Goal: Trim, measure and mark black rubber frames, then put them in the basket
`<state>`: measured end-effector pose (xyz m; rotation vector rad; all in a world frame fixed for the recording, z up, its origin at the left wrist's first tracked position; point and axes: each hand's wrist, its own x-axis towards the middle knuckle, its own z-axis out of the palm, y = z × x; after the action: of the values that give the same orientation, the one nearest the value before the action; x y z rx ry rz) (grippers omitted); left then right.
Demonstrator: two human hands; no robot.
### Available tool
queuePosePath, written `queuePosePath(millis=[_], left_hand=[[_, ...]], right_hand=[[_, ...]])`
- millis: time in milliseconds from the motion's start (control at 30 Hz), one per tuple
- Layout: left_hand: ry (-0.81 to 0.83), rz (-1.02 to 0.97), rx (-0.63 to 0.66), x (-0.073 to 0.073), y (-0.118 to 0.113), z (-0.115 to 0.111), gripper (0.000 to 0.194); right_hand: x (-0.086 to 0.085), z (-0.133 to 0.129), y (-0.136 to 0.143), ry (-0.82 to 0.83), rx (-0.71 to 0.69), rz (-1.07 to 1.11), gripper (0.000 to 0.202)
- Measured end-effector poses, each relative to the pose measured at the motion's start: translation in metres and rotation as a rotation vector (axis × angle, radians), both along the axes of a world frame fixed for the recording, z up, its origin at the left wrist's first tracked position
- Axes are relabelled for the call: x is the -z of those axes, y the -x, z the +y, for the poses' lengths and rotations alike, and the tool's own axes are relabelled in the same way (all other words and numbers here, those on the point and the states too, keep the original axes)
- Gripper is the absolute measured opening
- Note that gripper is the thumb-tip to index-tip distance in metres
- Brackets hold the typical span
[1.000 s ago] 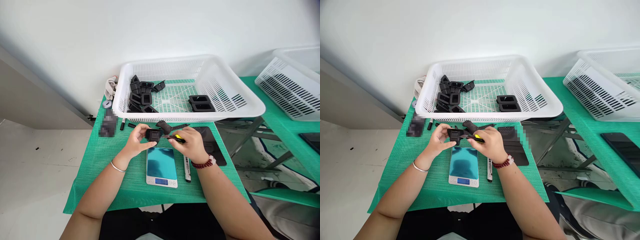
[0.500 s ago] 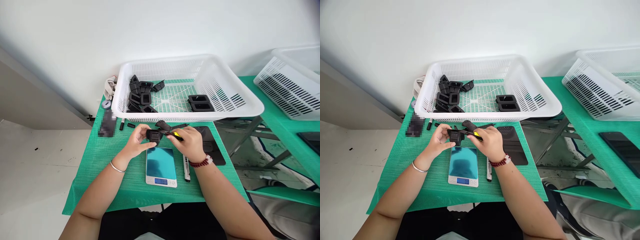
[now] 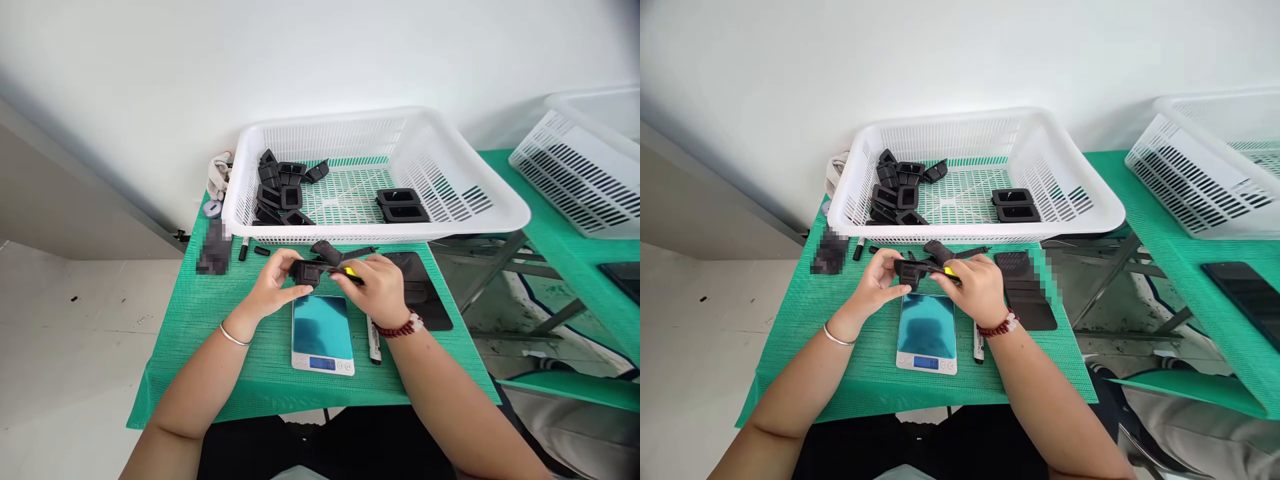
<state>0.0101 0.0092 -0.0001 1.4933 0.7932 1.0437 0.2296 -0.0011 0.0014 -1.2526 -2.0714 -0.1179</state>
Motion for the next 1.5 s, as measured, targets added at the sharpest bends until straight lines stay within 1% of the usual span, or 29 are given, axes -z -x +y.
queuePosePath(millis=[67, 133, 267, 400, 567, 667, 800, 1000, 1100, 1333, 1500], left_hand=[[-0.011, -0.010, -0.013, 0.000, 0.000, 0.001, 0.045], [-0.023, -0.022, -0.021, 0.001, 0.001, 0.002, 0.044], [-0.038, -0.006, -0.015, -0.001, 0.003, 0.001, 0.045], [-0.039, 0.018, 0.000, -0.003, 0.003, 0.000, 0.044], [-0.043, 0.004, 0.029, -0.005, 0.004, -0.001, 0.044], [-0.040, -0.006, 0.032, -0.004, 0.005, 0.000, 0.043], [-0.018, -0.009, 0.002, -0.003, 0.004, 0.000, 0.043], [0.008, -0.031, -0.028, 0.001, 0.002, 0.001, 0.044], [0.005, -0.045, -0.027, 0.002, 0.002, 0.002, 0.044], [-0.007, -0.040, -0.026, 0.000, 0.004, 0.001, 0.044], [-0.019, -0.052, -0.019, -0.001, 0.004, 0.001, 0.043]], right_hand=[[0.000, 0.000, 0.000, -0.017, 0.072, 0.001, 0.032], [0.000, -0.001, 0.001, 0.000, 0.081, 0.024, 0.033], [-0.001, -0.002, 0.001, 0.112, 0.011, 0.075, 0.038], [-0.006, -0.001, 0.001, 0.229, -0.047, 0.070, 0.042], [-0.011, 0.000, -0.002, 0.296, -0.089, 0.052, 0.045], [-0.011, -0.001, -0.003, 0.262, -0.062, 0.029, 0.046], [-0.009, -0.002, -0.001, 0.155, 0.000, -0.008, 0.044], [-0.006, -0.003, 0.002, 0.001, 0.051, -0.043, 0.037], [-0.007, -0.005, 0.003, 0.005, 0.058, -0.040, 0.037], [-0.011, -0.007, 0.005, 0.104, 0.055, -0.014, 0.042], [-0.012, -0.008, 0.004, 0.038, 0.040, -0.016, 0.038]])
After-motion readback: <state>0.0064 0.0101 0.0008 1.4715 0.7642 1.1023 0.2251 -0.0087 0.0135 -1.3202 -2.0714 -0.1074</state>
